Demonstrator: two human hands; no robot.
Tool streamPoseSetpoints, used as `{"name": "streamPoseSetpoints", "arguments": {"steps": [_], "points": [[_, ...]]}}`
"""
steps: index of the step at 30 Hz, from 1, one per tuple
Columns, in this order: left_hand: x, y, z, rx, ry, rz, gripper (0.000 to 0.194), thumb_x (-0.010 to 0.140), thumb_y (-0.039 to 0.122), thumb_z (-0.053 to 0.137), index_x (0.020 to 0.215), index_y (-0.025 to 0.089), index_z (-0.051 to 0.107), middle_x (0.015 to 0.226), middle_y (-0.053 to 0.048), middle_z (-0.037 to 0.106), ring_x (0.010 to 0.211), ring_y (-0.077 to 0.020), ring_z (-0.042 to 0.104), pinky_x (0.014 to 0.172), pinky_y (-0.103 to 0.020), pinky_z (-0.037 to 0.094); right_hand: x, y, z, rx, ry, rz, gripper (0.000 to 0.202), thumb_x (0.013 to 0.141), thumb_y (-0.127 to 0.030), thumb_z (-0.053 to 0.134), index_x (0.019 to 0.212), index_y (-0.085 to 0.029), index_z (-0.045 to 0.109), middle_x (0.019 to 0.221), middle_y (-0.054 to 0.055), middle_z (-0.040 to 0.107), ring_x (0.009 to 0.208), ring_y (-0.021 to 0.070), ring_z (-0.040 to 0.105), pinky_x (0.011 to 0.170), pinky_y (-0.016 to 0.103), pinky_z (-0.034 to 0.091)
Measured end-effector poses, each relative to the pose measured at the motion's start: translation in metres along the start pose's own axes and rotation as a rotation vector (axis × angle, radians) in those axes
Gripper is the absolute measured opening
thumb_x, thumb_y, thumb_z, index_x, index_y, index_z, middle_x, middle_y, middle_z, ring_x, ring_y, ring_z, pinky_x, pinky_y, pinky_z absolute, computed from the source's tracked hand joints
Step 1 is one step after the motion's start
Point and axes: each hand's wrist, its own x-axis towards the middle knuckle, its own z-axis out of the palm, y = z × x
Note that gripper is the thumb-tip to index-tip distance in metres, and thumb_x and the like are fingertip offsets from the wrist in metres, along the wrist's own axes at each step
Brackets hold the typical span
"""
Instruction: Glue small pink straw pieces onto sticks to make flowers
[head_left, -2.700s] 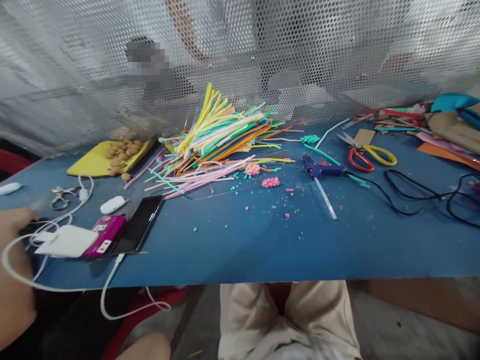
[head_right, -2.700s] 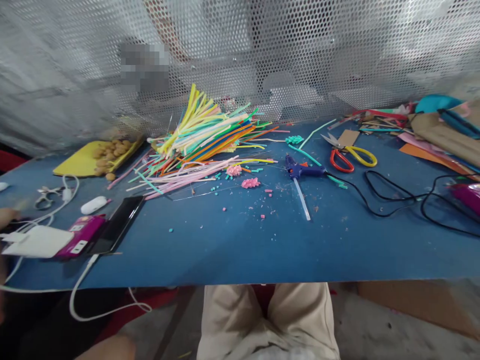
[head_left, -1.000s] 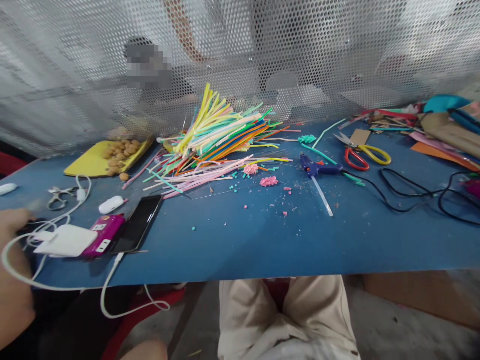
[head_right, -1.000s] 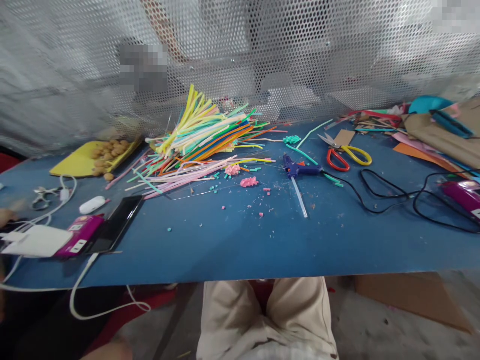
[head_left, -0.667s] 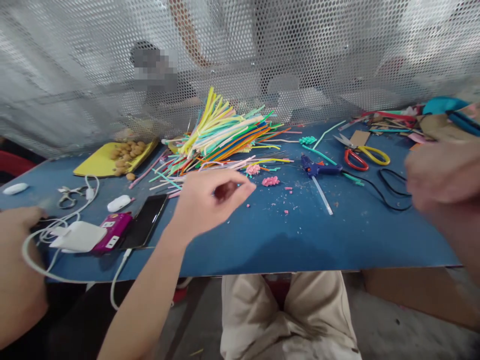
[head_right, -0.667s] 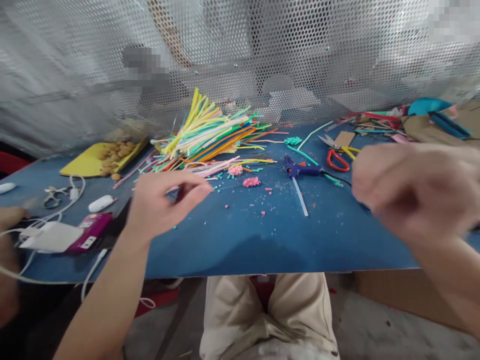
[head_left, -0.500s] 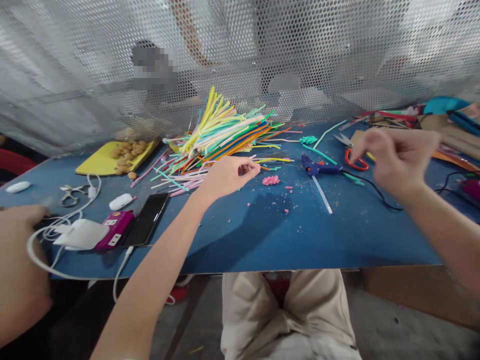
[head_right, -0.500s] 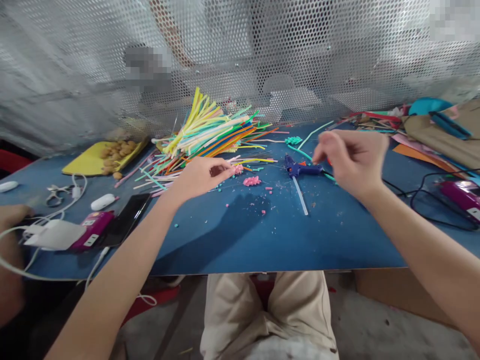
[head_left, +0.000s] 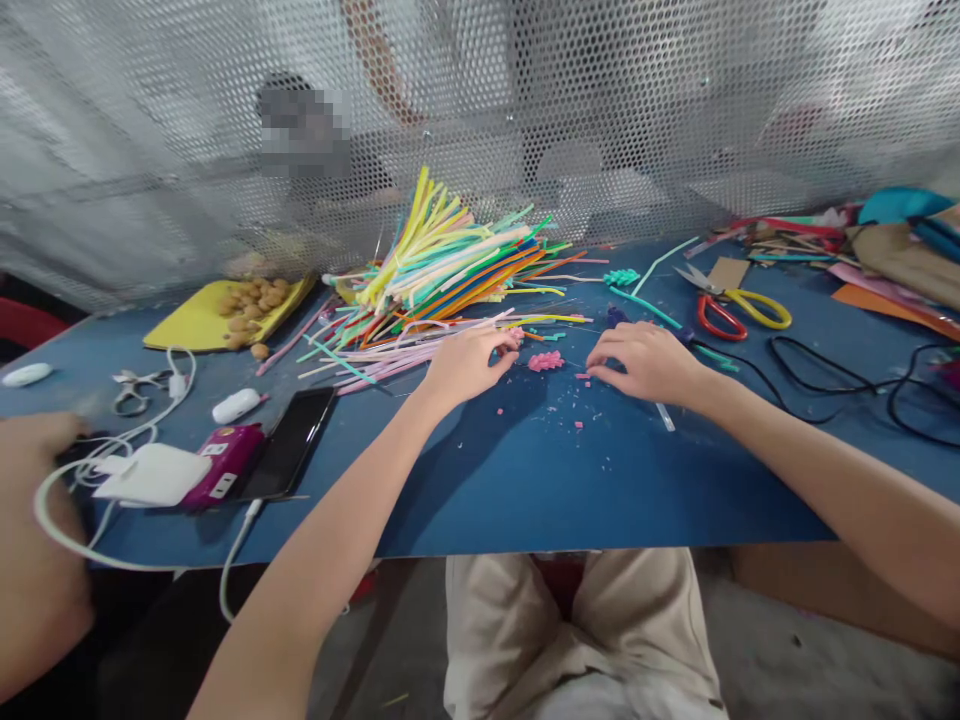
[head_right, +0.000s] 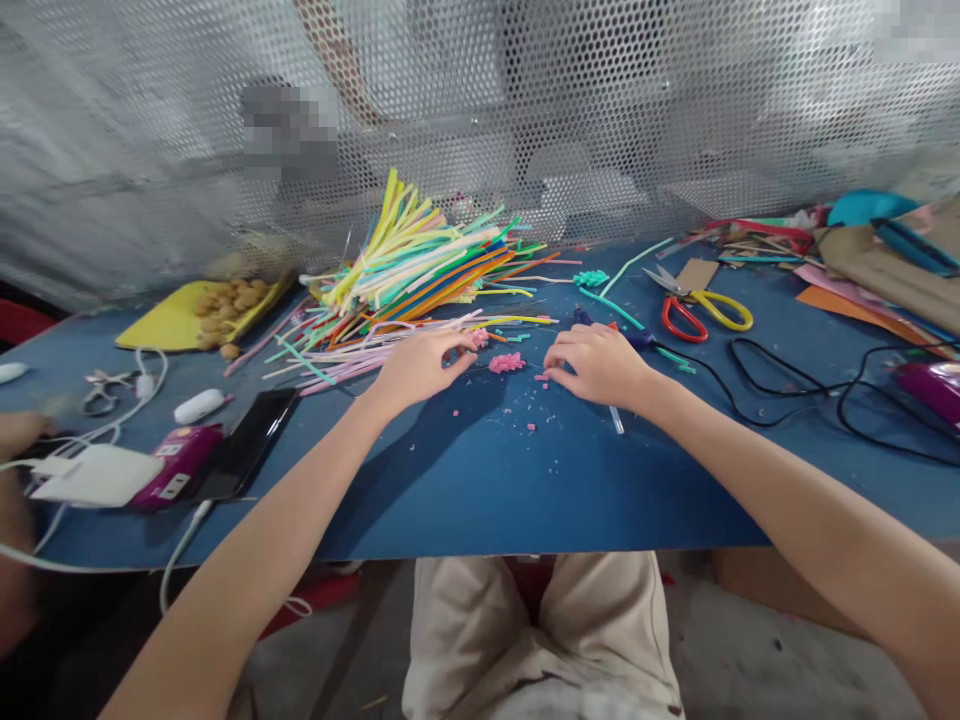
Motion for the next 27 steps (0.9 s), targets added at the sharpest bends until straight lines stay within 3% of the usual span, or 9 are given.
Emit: {"name": "streamPoseSetpoints", "arguments": {"steps": [5, 10, 17, 22, 27], "points": [[0.001, -0.019, -0.003, 0.032, 0.103, -0.102, 0.023, 0.099, 0.033, 0.057, 0.110, 0.027, 0.076, 0.110, -0.002, 0.076, 0.090, -0.0187, 0.070, 0.077, -0.031, 0.051, -0.001, 0.000, 0.007, 0.080, -0.005, 0.003, 0.027, 0.102, -0.044, 0.057, 0.099, -0.025, 0.076, 0.100, 0.003, 0.077, 0.097, 0.0223, 0.069, 0.088, 0.038, 0.048], [0.002, -0.025, 0.006, 0.023, 0.092, -0.105, 0.022, 0.098, 0.033, 0.059, 0.109, 0.026, 0.076, 0.107, -0.002, 0.078, 0.092, -0.0201, 0.072, 0.080, -0.033, 0.053, 0.000, -0.002, 0.013, 0.094, -0.037, 0.025, 0.022, 0.101, -0.038, 0.059, 0.097, -0.026, 0.076, 0.100, 0.003, 0.078, 0.096, 0.0227, 0.069, 0.085, 0.038, 0.047], [0.003, -0.004, 0.018, -0.064, 0.140, 0.060, 0.021, 0.101, 0.033, 0.057, 0.109, 0.025, 0.074, 0.118, -0.002, 0.077, 0.112, -0.0217, 0.070, 0.101, -0.041, 0.052, 0.001, -0.004, 0.016, 0.041, -0.028, 0.014, 0.027, 0.105, -0.037, 0.052, 0.096, -0.020, 0.071, 0.098, 0.006, 0.076, 0.095, 0.0237, 0.068, 0.083, 0.038, 0.045], [0.000, 0.021, 0.016, -0.081, 0.221, 0.177, 0.025, 0.103, 0.038, 0.055, 0.106, 0.022, 0.074, 0.110, -0.004, 0.078, 0.107, -0.0208, 0.071, 0.103, -0.040, 0.051, 0.003, -0.012, 0.001, -0.052, 0.105, 0.010, 0.025, 0.107, -0.035, 0.050, 0.100, -0.018, 0.066, 0.097, 0.006, 0.073, 0.089, 0.0221, 0.065, 0.081, 0.036, 0.041], [-0.005, 0.047, 0.017, -0.061, 0.248, 0.273, 0.036, 0.100, 0.052, 0.059, 0.112, 0.022, 0.073, 0.107, -0.005, 0.078, 0.108, -0.0222, 0.070, 0.105, -0.040, 0.049, 0.005, -0.028, -0.016, -0.171, 0.097, -0.108, 0.027, 0.109, -0.032, 0.044, 0.099, -0.017, 0.064, 0.092, 0.007, 0.071, 0.087, 0.0212, 0.063, 0.077, 0.035, 0.035]]}}
